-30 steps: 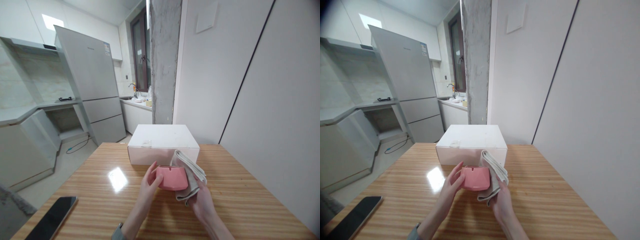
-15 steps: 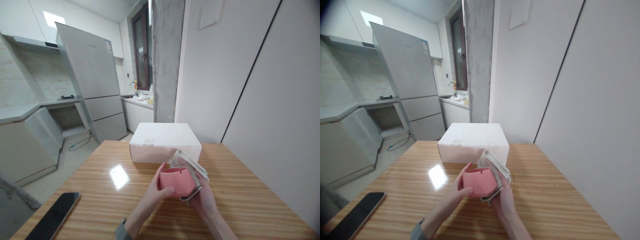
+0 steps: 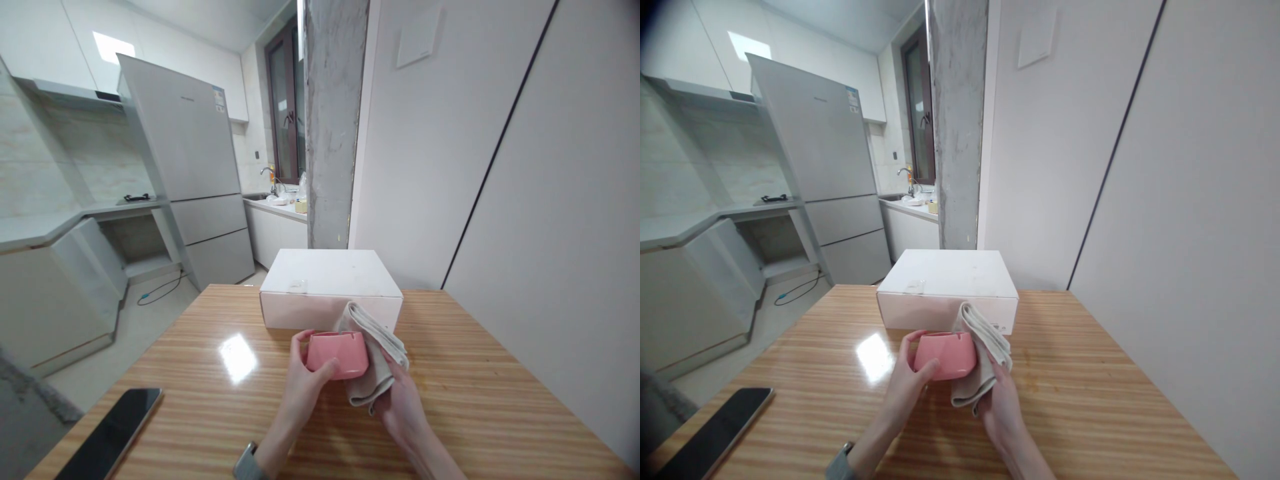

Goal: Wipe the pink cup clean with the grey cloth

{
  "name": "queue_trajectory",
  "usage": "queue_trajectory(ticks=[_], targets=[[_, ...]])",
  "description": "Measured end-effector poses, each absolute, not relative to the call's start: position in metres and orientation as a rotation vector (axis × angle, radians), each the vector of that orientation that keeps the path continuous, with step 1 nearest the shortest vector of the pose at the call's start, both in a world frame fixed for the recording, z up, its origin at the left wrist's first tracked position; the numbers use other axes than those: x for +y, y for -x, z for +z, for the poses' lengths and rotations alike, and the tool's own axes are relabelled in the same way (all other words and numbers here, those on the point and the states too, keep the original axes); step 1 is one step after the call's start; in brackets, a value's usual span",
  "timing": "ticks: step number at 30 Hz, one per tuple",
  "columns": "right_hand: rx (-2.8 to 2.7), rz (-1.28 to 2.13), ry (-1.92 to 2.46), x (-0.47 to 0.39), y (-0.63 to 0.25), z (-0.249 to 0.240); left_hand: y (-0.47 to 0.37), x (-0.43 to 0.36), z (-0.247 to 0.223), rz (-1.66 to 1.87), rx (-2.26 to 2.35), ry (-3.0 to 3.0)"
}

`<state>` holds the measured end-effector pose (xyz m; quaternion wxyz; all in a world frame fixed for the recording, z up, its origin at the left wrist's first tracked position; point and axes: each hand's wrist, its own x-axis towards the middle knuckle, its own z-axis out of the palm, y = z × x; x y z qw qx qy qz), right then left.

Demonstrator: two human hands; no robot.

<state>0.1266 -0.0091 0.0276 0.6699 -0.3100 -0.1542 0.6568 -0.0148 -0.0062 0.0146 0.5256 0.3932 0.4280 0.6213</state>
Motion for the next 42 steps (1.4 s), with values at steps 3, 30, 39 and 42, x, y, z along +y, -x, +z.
queue_trajectory(ticks=[3,30,39,42], targets=[[-0.3,1.466,0.715,-0.011,-0.125,0.026,0.016,-0.005,0.013,1.52,1.045,-0.971],[-0.309,1.487,0.732,-0.012,-0.124,0.029,0.014,-0.004,0.016,1.375,0.774,-0.572],[-0.319,1.428,0.775,-0.014,-0.124,0.027,0.02,0.008,0.001,1.416,1.004,-0.682],[-0.329,1.418,0.748,-0.009,-0.13,0.029,0.021,0.005,0.005,1.346,0.919,-0.723]])
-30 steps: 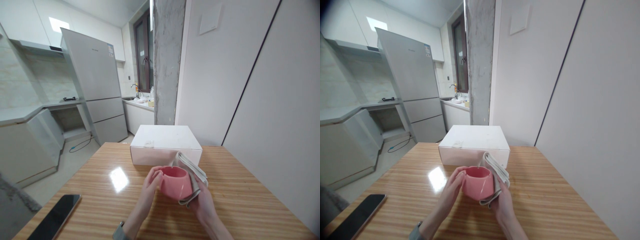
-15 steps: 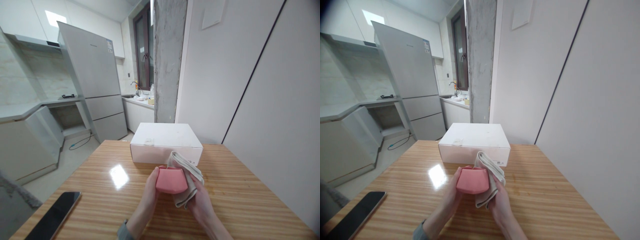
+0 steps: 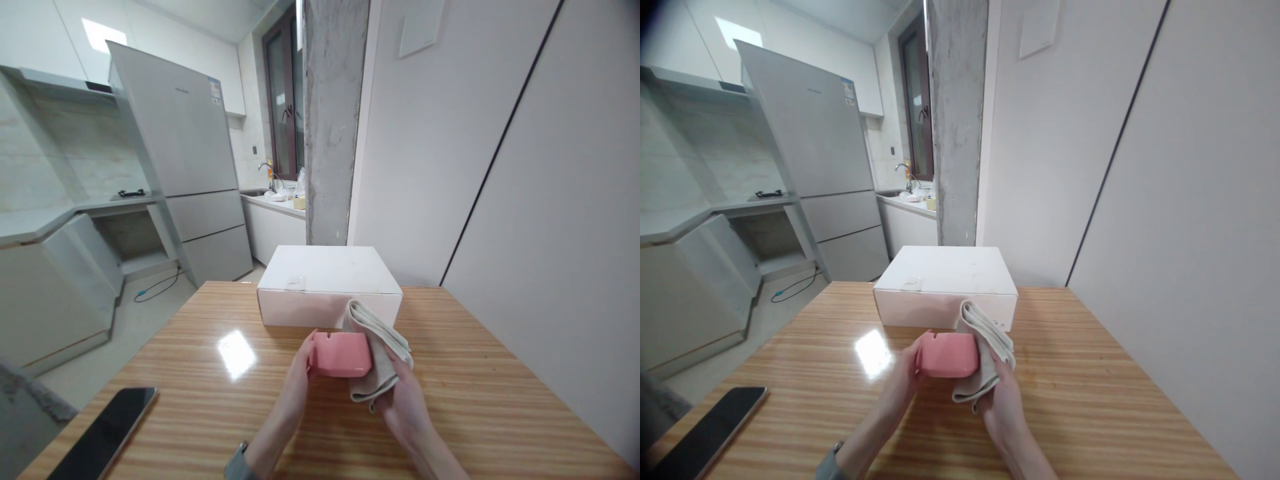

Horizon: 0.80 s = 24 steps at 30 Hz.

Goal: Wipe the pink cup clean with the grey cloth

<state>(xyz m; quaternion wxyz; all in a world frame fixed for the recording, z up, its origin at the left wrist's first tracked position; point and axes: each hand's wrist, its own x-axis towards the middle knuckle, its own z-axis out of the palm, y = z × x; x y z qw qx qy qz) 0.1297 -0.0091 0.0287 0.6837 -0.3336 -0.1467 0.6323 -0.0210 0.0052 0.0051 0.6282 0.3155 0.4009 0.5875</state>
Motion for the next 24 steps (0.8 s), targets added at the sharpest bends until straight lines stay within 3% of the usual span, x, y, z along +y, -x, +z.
queue_trajectory(ticks=[14,24], targets=[[-0.3,1.531,0.727,-0.012,-0.124,0.028,0.019,-0.004,0.006,1.307,0.77,-0.818],[-0.331,1.465,0.728,-0.016,-0.121,0.028,0.021,-0.005,0.017,1.419,1.093,-0.96]])
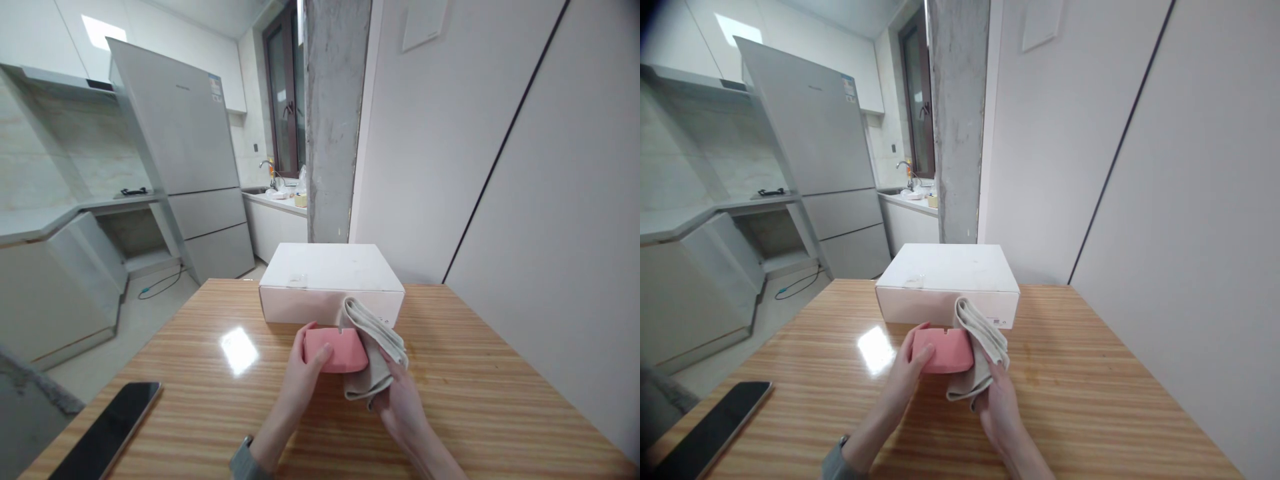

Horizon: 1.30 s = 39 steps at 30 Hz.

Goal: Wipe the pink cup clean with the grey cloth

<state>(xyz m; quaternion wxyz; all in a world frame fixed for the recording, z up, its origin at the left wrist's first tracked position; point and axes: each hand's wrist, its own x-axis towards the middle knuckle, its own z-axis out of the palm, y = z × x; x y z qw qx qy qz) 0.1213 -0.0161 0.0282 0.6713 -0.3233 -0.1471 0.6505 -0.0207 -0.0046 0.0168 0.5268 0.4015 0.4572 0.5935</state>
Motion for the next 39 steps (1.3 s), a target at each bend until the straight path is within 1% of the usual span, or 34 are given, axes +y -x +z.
queue_trajectory(ticks=[4,10,16,21,29,39], targets=[[-0.364,1.444,0.741,-0.015,-0.121,0.027,0.019,-0.003,0.011,1.459,1.187,-0.994],[-0.306,1.386,0.783,-0.007,-0.131,0.025,0.017,0.003,0.003,1.332,0.91,-0.653],[-0.29,1.444,0.722,-0.009,-0.132,0.034,0.02,-0.004,0.011,1.37,0.844,-0.845],[-0.331,1.472,0.759,-0.013,-0.125,0.034,0.022,-0.007,0.012,1.398,0.803,-0.858],[-0.318,1.487,0.774,-0.016,-0.123,0.033,0.025,-0.002,0.008,1.397,0.929,-0.907],[-0.266,1.429,0.792,-0.016,-0.119,0.036,0.022,-0.009,0.019,1.473,1.106,-1.058]])
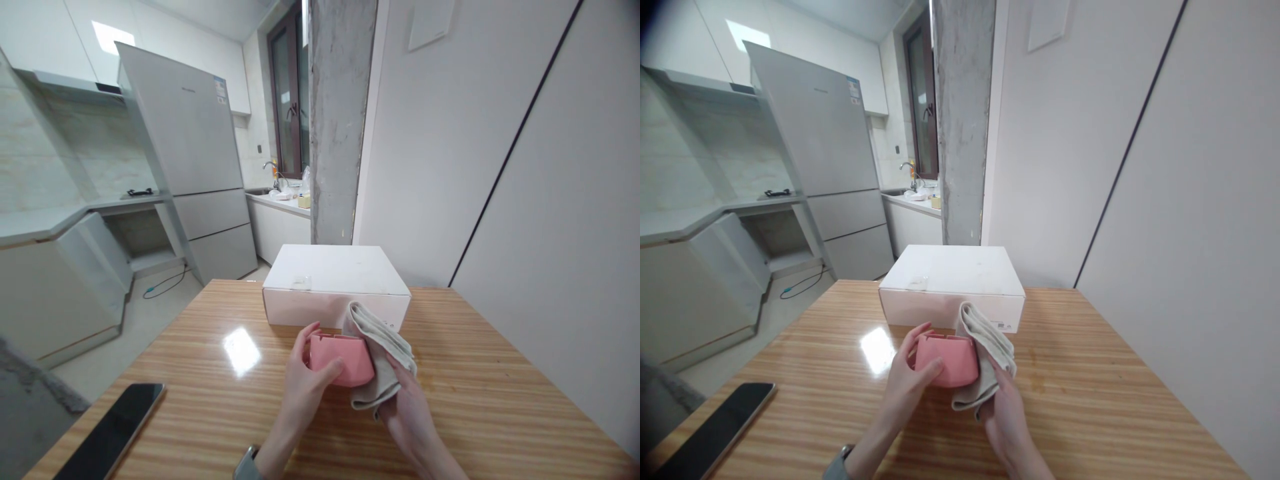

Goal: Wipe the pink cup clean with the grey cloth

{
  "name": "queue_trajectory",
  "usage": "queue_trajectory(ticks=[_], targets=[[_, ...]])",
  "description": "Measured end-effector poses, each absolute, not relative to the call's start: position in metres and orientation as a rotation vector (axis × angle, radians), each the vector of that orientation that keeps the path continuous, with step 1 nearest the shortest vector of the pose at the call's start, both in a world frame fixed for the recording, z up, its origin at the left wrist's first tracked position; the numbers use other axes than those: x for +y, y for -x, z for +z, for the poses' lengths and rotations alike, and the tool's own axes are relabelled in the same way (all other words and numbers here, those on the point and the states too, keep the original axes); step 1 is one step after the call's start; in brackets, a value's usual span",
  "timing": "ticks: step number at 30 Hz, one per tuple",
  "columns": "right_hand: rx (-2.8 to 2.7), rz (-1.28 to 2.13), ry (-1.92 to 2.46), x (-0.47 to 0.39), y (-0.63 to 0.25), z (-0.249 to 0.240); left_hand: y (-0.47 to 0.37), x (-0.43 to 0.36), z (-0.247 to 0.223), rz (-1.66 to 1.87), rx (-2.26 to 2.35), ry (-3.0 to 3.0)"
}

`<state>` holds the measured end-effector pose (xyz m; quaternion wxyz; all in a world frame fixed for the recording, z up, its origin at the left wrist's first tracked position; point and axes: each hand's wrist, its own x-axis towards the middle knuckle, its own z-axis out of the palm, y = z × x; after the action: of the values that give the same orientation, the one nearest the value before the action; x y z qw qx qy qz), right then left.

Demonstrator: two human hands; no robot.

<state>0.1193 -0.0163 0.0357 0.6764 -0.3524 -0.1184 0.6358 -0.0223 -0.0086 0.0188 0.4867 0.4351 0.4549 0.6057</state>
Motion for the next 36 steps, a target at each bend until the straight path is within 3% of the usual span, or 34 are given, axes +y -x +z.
queue_trajectory(ticks=[15,23,36], targets=[[-0.27,1.517,0.778,-0.011,-0.129,0.046,0.02,-0.001,0.013,1.449,0.92,-0.886],[-0.34,1.477,0.693,-0.011,-0.127,0.038,0.019,-0.008,0.016,1.235,0.694,-0.732],[-0.292,1.375,0.741,-0.014,-0.126,0.029,0.022,-0.003,0.013,1.449,1.092,-0.979]])
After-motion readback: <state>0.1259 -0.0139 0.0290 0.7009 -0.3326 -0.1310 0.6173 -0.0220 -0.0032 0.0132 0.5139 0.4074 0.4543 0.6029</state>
